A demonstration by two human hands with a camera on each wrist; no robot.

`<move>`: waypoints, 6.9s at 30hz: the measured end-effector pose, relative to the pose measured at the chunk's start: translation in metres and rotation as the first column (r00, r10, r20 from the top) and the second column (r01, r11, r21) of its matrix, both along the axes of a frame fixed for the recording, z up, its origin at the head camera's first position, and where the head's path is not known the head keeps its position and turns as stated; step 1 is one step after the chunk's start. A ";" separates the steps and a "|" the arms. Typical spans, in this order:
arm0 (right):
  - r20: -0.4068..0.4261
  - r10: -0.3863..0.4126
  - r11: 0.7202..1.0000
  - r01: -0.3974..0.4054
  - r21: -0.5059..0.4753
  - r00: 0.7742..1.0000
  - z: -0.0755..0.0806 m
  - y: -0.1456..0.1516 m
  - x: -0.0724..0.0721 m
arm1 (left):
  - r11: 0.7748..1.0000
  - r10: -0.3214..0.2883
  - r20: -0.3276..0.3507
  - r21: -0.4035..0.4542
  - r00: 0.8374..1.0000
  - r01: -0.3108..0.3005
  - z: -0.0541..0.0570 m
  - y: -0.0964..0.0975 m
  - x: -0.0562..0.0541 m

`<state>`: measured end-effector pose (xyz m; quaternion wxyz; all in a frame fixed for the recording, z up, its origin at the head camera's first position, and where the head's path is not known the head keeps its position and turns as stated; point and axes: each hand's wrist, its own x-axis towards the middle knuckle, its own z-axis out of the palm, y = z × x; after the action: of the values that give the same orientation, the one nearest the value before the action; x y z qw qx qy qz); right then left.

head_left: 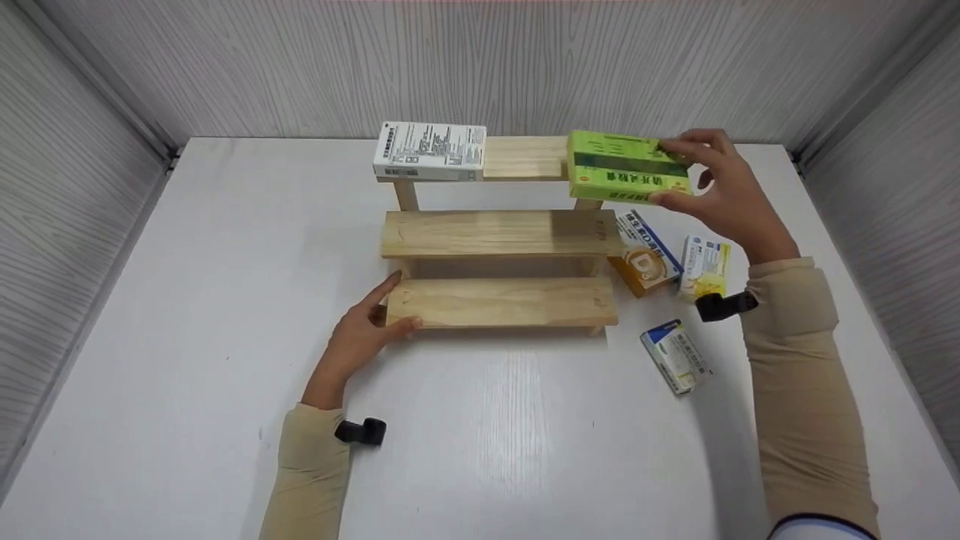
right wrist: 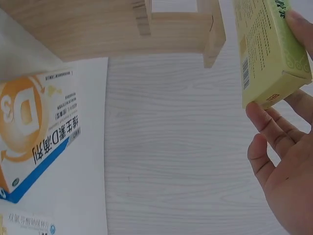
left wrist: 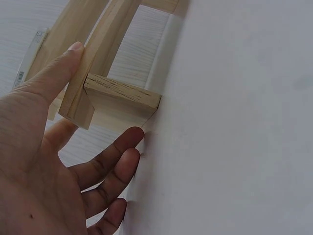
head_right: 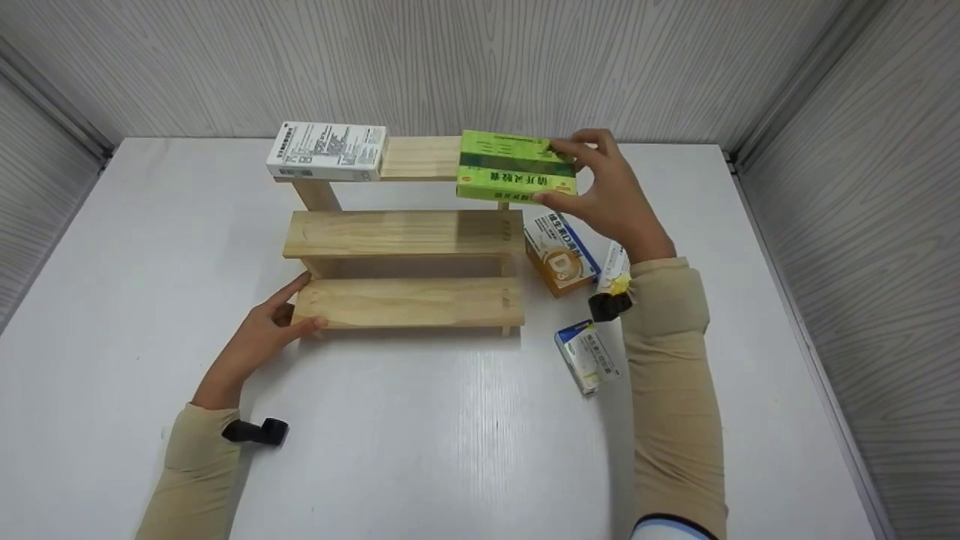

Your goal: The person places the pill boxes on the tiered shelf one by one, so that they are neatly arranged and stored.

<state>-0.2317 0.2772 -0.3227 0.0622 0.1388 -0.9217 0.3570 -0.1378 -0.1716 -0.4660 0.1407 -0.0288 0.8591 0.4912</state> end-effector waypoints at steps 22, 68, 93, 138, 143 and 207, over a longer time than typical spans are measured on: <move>0.111 0.075 0.996 -0.080 0.039 0.991 0.006 -0.061 -0.034 | 1.000 0.006 -0.004 -0.002 1.000 -0.006 -0.003 0.000 0.000; 0.250 -0.146 0.987 0.125 0.097 0.957 -0.041 0.020 0.000 | 1.000 -0.011 -0.011 -0.011 1.000 0.011 -0.002 -0.002 0.001; 0.349 -0.183 0.905 0.019 0.425 0.919 -0.103 0.026 0.029 | 1.000 0.002 0.001 -0.021 1.000 -0.002 -0.002 -0.002 0.002; 0.129 -0.066 0.987 0.046 0.151 0.989 -0.042 0.093 0.091 | 1.000 -0.006 -0.005 0.001 1.000 0.006 -0.002 0.000 0.000; 0.042 -0.016 0.995 0.012 0.100 0.999 -0.031 0.096 0.103 | 1.000 -0.009 -0.008 0.000 1.000 0.009 -0.001 -0.001 0.001; 0.193 0.449 0.888 -0.460 0.009 0.872 -0.046 -0.178 0.009 | 1.000 0.017 0.039 -0.006 0.999 -0.017 0.000 -0.001 -0.001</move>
<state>-0.2227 0.0993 -0.3685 -0.1133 0.3193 -0.8744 0.3474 -0.1390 -0.1722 -0.4664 0.1534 -0.0461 0.8572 0.4895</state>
